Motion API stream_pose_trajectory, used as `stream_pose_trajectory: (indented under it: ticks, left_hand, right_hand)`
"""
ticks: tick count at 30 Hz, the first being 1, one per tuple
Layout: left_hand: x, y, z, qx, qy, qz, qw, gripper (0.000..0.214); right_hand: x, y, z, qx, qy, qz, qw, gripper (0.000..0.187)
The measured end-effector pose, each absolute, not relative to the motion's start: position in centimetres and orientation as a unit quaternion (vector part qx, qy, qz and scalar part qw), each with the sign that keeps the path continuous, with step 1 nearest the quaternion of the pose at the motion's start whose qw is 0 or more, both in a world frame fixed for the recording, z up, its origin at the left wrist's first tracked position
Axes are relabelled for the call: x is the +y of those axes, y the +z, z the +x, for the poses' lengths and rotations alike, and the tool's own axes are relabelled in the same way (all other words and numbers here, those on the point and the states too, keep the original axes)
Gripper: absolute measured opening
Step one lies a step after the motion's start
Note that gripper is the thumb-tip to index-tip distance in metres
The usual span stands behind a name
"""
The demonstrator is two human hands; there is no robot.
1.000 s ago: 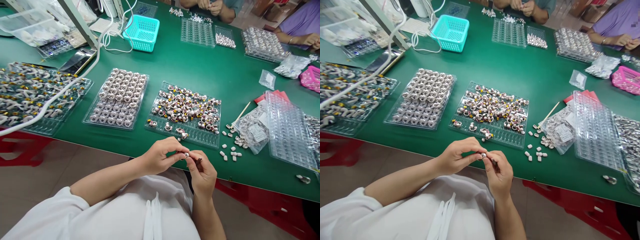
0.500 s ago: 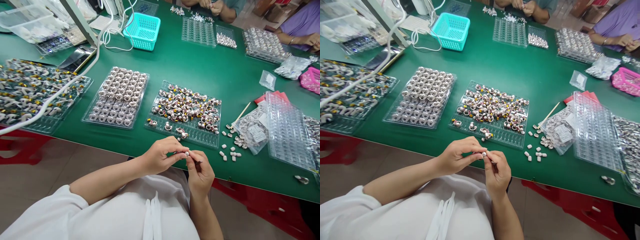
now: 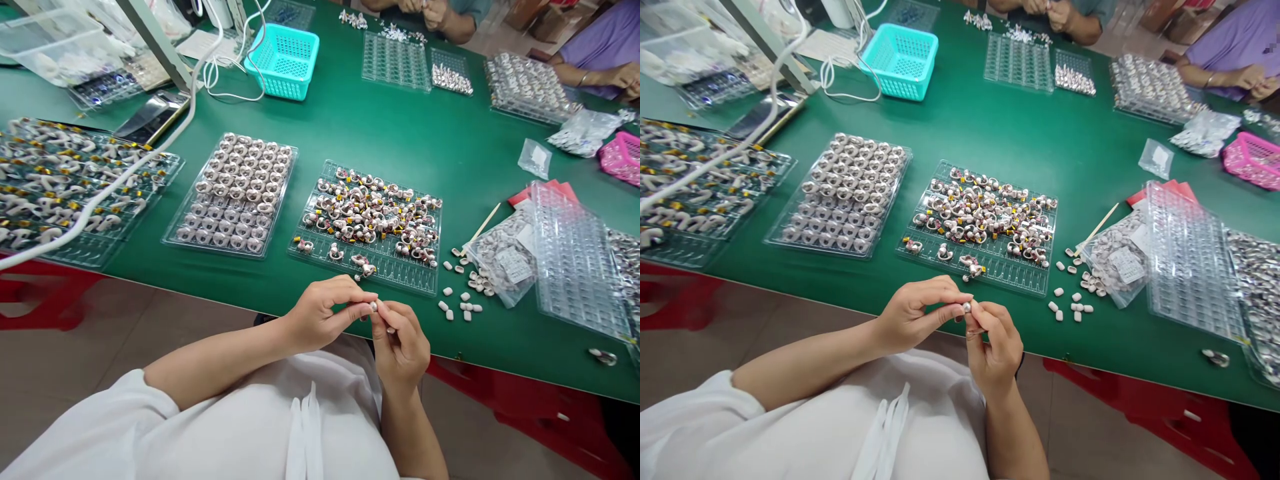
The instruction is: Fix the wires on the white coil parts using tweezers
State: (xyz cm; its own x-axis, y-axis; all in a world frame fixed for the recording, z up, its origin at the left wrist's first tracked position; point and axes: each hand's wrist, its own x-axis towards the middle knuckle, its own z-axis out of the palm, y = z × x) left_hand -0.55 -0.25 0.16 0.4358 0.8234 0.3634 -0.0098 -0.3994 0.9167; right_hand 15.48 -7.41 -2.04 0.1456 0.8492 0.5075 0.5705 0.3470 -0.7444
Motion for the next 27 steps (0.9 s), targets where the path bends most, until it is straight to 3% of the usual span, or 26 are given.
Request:
stream_pose_trajectory:
  ticks: [6,12,27]
  left_hand:
    - [-0.5,0.2,-0.4,0.319,0.429,0.643,0.548,0.018]
    - [-0.7,0.4,-0.4,0.379,0.379,0.584,0.610,0.018]
    - [-0.6,1.3,-0.6,0.350,0.398,0.650,0.545,0.010]
  right_hand:
    - [-7.3,-1.9,15.9,-0.645,0.141,-0.542,0.520,0.035]
    - [-7.2,-1.3,16.6,-0.623,0.223,-0.536,0.524,0.028]
    - [-7.2,-1.8,16.1,-0.536,0.326,-0.530,0.570,0.017]
